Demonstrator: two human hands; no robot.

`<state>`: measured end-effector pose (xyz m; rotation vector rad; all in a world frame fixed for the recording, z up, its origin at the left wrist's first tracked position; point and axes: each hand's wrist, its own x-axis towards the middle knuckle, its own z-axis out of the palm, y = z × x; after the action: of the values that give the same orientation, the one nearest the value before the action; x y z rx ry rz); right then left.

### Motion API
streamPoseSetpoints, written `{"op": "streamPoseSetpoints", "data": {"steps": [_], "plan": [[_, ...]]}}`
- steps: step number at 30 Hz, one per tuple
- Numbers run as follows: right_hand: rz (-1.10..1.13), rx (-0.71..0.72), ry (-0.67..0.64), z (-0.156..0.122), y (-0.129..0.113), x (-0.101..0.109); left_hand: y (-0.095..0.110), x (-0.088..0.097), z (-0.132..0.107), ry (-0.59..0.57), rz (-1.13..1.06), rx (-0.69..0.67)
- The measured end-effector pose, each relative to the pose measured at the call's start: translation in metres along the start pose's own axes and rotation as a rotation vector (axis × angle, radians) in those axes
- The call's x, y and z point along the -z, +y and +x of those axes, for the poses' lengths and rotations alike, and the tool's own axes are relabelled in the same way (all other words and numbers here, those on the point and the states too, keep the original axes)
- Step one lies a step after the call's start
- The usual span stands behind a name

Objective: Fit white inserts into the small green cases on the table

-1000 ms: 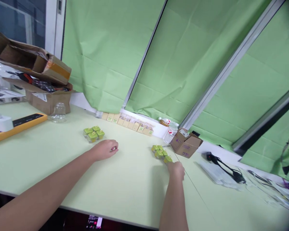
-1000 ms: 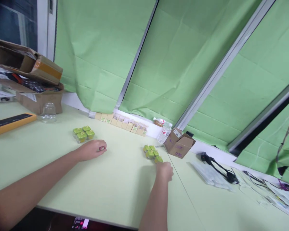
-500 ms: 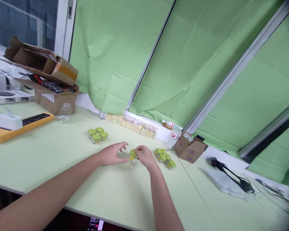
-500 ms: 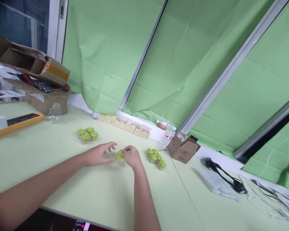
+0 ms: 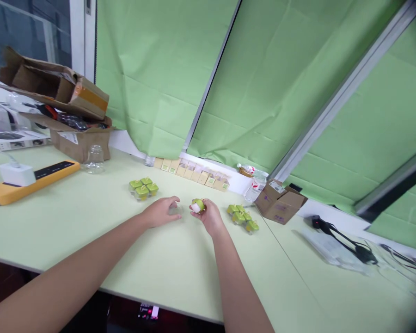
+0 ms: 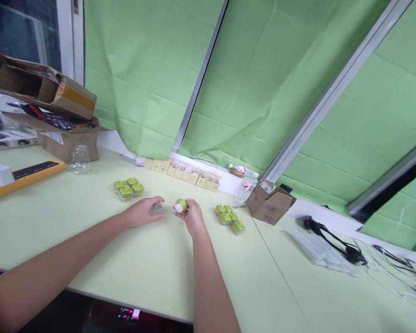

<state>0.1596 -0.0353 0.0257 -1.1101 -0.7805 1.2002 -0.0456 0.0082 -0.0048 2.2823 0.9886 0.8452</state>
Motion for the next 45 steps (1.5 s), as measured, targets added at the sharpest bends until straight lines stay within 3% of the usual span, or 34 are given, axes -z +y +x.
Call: {"op": "streamPoseSetpoints", "data": {"steps": [3,6,9,15,21,25,33,45], "plan": [[0.069,-0.109,0.034,0.000,-0.003,0.003,-0.008,-0.001,0.002,0.064,0.083,0.011],[0.047,-0.100,-0.078,-0.005,-0.002,0.000,-0.005,0.001,0.002,0.134,0.142,-0.034],[0.002,-0.049,-0.173,-0.012,0.000,-0.006,0.008,0.007,0.000,0.199,0.164,-0.178],[-0.118,-0.071,-0.289,-0.023,-0.003,-0.013,0.029,0.012,-0.003,0.164,0.119,-0.348],[-0.211,-0.131,-0.320,-0.023,-0.001,-0.014,0.032,0.013,-0.005,0.120,0.045,-0.338],[-0.210,-0.087,-0.331,-0.022,0.007,-0.020,0.037,0.012,-0.005,0.104,-0.007,-0.333],[-0.295,-0.054,-0.246,-0.022,0.013,-0.029,0.041,0.011,-0.006,0.045,-0.060,-0.293],[-0.330,-0.013,-0.200,-0.021,0.013,-0.030,0.039,0.010,-0.004,0.045,-0.057,-0.298]]}}
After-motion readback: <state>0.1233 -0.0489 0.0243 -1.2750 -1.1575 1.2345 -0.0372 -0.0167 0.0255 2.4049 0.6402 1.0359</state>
